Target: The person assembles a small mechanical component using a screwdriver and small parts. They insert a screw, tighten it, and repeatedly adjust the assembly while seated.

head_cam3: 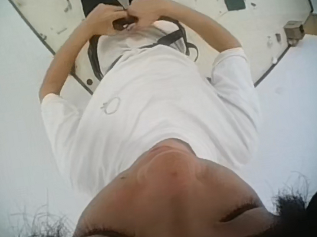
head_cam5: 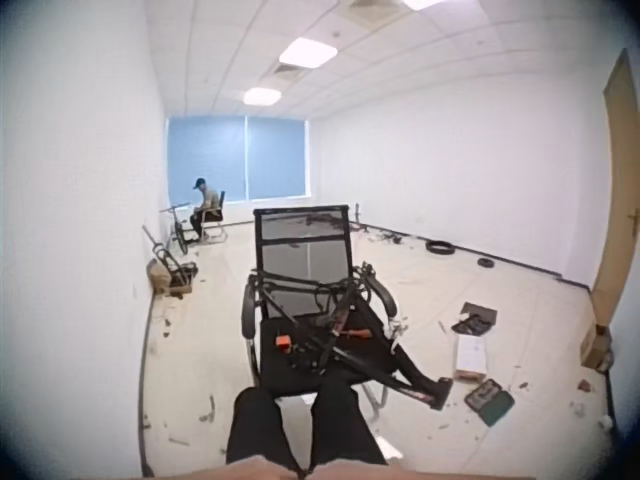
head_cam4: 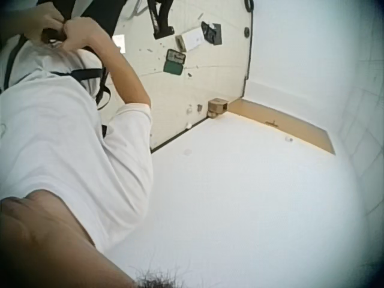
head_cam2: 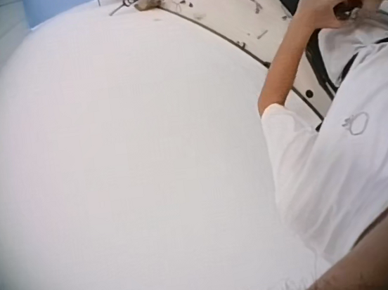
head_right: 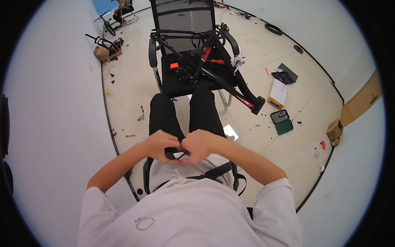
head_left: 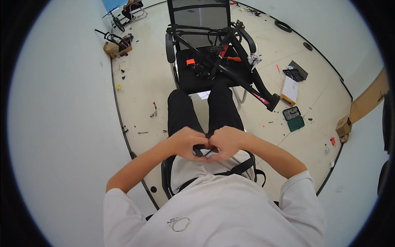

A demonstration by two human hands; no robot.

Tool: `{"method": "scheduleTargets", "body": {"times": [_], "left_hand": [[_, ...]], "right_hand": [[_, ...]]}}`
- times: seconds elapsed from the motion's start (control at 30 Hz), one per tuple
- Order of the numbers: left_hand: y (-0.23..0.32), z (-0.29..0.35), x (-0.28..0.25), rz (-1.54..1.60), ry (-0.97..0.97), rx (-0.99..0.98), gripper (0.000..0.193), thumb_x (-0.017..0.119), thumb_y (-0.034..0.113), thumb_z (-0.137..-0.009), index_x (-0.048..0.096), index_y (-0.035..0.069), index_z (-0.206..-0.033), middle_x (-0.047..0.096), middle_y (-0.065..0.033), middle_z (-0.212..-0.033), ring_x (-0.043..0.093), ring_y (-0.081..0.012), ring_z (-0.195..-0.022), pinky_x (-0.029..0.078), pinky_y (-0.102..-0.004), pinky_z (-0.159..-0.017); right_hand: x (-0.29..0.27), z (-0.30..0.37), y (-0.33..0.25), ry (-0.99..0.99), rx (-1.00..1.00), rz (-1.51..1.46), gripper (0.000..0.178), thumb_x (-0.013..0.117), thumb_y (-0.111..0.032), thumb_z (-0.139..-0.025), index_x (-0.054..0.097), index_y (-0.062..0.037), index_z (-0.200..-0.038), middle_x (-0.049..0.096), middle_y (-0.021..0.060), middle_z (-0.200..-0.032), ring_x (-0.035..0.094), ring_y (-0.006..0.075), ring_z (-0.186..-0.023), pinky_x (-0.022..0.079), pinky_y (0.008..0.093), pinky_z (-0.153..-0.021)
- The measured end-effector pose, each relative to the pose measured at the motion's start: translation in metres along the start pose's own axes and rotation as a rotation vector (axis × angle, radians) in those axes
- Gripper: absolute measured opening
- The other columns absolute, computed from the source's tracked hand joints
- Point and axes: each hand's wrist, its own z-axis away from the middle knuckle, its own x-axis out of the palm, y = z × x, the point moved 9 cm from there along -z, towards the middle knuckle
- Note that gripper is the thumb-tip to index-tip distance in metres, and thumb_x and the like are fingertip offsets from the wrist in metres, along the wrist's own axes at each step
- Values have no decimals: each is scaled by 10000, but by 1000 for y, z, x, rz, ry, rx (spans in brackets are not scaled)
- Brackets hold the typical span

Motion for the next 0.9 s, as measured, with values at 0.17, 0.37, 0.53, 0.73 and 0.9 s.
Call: {"method": "scheduleTargets", "body": {"times": [0.17, 0.37, 0.53, 0.73, 0.9], "left_hand": [[-14, 34, 10, 773, 451, -418, 377, 656, 416, -849, 594, 45, -869, 619, -55, -708, 585, -170, -535, 468, -263, -504], [-37, 15, 54, 1646, 619, -997, 479, 496, 565, -930, 536, 101, -814, 531, -50, -607, 500, -178, -397, 343, -280, -330], [-81, 21, 61, 1630, 631, -969, 488, 503, 594, -910, 532, 115, -827, 511, -43, -601, 453, -155, -384, 302, -269, -320], [-90, 23, 54, 2018, 693, -732, 613, 363, 601, -949, 555, 40, -1108, 589, -137, -910, 567, -239, -725, 446, -314, -564], [-110, 32, 53, 2029, 813, -654, 495, 411, 363, -982, 455, 4, -1320, 556, -222, -1219, 570, -343, -1102, 493, -423, -918]], "right_hand": [[-32, 34, -31, 311, -141, -477, 463, 616, -443, -837, 643, -31, -627, 582, 124, -543, 565, 284, -483, 423, 360, -484], [-42, 19, 12, 711, -3, -418, 319, 595, -304, -909, 678, -8, -823, 632, 125, -618, 615, 242, -535, 459, 323, -517], [-49, 36, 59, 869, 62, -645, 227, 598, -176, -933, 651, 4, -806, 498, 6, -544, 402, 51, -520, 327, 267, -465], [-22, 55, 136, 1042, 352, -1101, 372, 580, -267, -968, 489, -97, -649, 378, -74, -543, 309, 17, -458, 197, 222, -420], [34, 45, 179, 956, 574, -1368, 412, 579, -327, -962, 425, -143, -627, 341, -71, -533, 298, 29, -435, 208, 228, -406]]}}
